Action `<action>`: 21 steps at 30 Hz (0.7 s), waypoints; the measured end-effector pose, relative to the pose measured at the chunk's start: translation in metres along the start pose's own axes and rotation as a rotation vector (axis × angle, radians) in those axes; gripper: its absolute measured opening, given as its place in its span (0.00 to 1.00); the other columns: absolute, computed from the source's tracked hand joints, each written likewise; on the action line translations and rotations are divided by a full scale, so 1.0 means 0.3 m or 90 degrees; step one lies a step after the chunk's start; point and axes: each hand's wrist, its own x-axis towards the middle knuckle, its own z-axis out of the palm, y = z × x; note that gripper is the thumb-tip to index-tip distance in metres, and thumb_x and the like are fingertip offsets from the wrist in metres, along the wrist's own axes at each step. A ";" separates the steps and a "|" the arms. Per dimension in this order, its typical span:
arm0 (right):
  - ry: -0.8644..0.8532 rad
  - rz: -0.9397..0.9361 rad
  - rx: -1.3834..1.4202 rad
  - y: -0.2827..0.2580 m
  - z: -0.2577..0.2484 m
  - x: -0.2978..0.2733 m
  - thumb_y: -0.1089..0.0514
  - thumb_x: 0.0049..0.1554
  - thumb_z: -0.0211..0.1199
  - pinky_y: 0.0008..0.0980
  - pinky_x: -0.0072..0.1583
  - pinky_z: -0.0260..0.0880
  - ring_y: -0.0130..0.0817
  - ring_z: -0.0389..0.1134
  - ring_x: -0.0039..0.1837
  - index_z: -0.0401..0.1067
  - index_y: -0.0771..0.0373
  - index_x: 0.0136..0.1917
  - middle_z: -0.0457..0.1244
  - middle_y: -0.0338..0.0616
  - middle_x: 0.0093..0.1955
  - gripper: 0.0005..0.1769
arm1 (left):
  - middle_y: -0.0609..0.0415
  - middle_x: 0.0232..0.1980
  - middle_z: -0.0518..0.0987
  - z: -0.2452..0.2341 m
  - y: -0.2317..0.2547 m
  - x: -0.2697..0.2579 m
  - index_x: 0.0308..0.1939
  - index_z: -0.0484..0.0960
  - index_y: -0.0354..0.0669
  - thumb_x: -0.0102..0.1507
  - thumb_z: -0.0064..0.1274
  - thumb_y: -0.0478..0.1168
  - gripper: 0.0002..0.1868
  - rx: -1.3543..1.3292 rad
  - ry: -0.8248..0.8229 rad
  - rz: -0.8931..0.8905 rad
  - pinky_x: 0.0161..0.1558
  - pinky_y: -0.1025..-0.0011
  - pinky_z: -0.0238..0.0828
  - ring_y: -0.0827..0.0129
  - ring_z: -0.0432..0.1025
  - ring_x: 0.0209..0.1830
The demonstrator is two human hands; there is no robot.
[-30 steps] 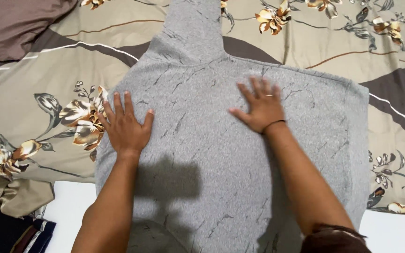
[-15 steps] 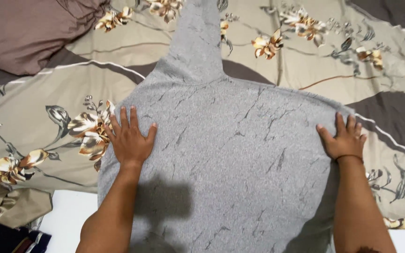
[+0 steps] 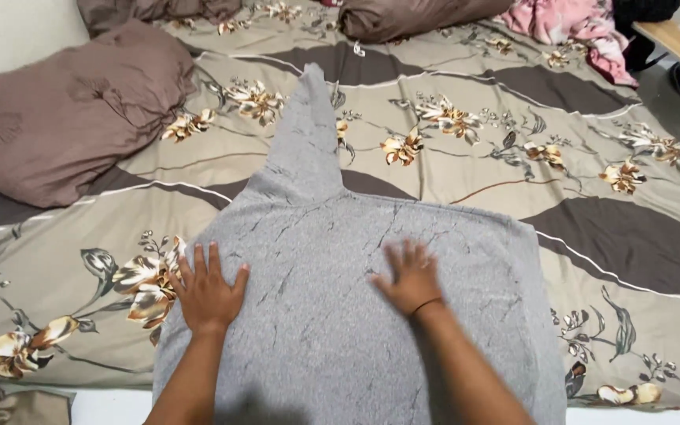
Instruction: Folding a grey t-shirt on the edge of a bed.
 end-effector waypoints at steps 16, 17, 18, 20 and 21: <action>0.001 0.140 -0.063 0.348 -0.124 -0.176 0.15 0.54 0.44 0.62 0.78 0.26 0.48 0.31 0.86 0.42 0.37 0.83 0.35 0.44 0.86 0.52 | 0.49 0.81 0.57 -0.004 -0.004 -0.002 0.78 0.60 0.53 0.62 0.37 0.74 0.47 0.014 -0.041 -0.020 0.76 0.43 0.30 0.44 0.46 0.81; -0.018 0.186 -0.058 0.389 -0.128 -0.194 0.15 0.53 0.43 0.65 0.77 0.28 0.47 0.32 0.86 0.42 0.35 0.83 0.35 0.41 0.87 0.52 | 0.49 0.81 0.57 -0.007 -0.003 -0.001 0.78 0.60 0.53 0.63 0.36 0.74 0.47 0.021 -0.042 -0.018 0.77 0.43 0.29 0.44 0.46 0.81; -0.036 0.232 -0.052 0.430 -0.134 -0.207 0.15 0.52 0.42 0.67 0.77 0.29 0.45 0.32 0.86 0.42 0.32 0.83 0.34 0.37 0.87 0.51 | 0.49 0.81 0.57 -0.011 -0.001 0.004 0.78 0.60 0.52 0.63 0.36 0.74 0.46 0.029 -0.041 -0.016 0.77 0.43 0.29 0.44 0.46 0.81; -0.041 0.259 -0.067 0.493 -0.138 -0.225 0.15 0.52 0.42 0.69 0.77 0.28 0.46 0.32 0.86 0.42 0.33 0.83 0.33 0.36 0.87 0.52 | 0.49 0.81 0.57 -0.016 0.002 0.006 0.78 0.60 0.52 0.63 0.35 0.74 0.47 0.030 -0.040 -0.017 0.77 0.43 0.29 0.44 0.46 0.81; -0.049 0.286 -0.081 0.523 -0.134 -0.235 0.14 0.53 0.41 0.71 0.76 0.26 0.47 0.31 0.85 0.41 0.33 0.83 0.33 0.35 0.87 0.52 | 0.49 0.80 0.58 -0.015 0.002 0.006 0.78 0.59 0.52 0.63 0.35 0.74 0.47 0.033 -0.041 -0.017 0.77 0.42 0.29 0.43 0.46 0.80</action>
